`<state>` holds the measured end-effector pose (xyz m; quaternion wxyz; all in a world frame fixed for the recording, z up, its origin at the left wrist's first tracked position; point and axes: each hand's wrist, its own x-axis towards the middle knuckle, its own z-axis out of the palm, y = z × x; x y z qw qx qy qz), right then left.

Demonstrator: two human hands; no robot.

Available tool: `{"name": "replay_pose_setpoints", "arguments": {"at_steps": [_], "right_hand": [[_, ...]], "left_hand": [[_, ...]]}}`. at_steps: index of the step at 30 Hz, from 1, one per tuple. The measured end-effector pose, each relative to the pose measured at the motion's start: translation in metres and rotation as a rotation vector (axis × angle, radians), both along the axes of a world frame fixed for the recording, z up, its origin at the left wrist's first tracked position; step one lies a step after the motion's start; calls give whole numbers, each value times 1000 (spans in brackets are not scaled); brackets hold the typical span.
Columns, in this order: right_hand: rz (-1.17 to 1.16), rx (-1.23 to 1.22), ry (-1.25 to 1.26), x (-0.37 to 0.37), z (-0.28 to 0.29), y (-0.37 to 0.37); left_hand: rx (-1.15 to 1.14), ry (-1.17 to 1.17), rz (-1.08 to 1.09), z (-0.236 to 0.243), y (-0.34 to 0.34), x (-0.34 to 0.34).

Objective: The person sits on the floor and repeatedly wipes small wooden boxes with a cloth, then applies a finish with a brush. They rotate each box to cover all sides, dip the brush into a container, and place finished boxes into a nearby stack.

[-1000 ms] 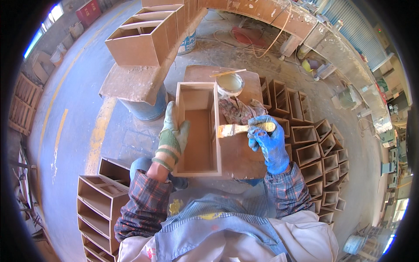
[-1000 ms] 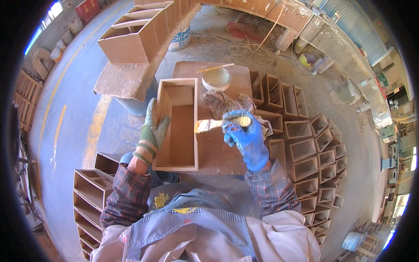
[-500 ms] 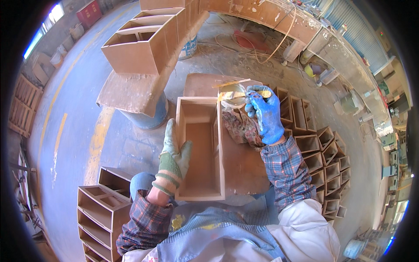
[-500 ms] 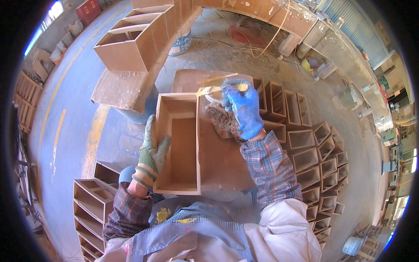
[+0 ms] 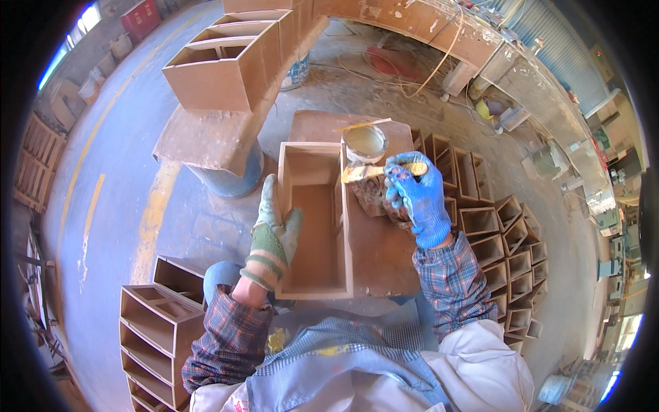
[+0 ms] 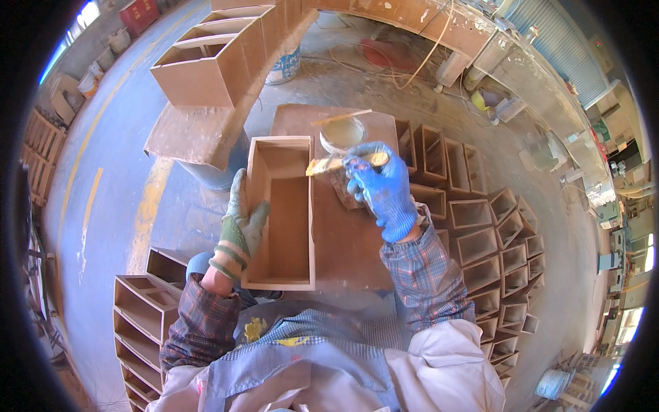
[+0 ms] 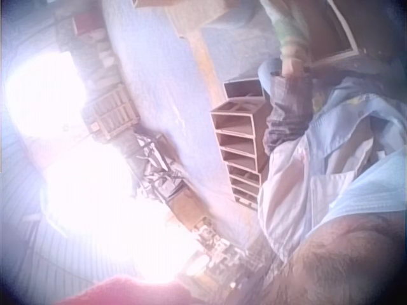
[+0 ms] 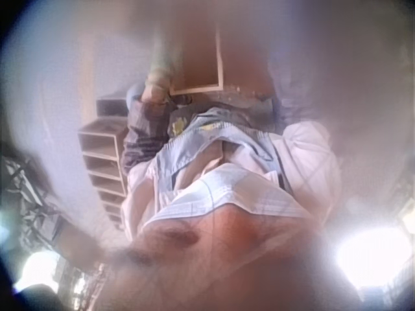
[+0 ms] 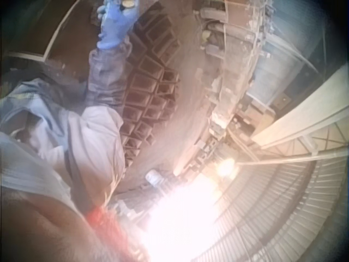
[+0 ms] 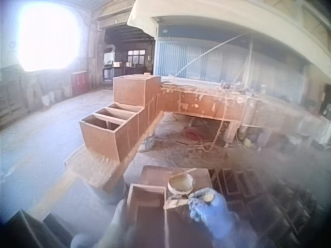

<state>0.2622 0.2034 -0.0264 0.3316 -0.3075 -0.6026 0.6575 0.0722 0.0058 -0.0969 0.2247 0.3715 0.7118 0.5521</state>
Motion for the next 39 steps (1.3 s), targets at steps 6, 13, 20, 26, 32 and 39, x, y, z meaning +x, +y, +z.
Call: {"name": "replay_pose_setpoints", "arguments": {"at_steps": [6, 13, 20, 26, 32, 39], "right_hand": [[31, -117, -29, 49, 10, -65], [38, -135, -150, 103, 26, -144], [-41, -112, 108, 94, 22, -122], [-169, 20, 128, -4, 0, -14], [-162, 43, 15, -24, -5, 5], [-19, -101, -33, 66, 1, -91]], "left_hand": [[-39, 91, 50, -14, 5, -4], [-92, -2, 52, -8, 6, -5], [-96, 109, 66, -20, 10, -10], [-72, 57, 51, -21, 11, -11], [-59, 23, 51, -21, 9, -9], [-24, 34, 39, -31, 12, -13]]}}
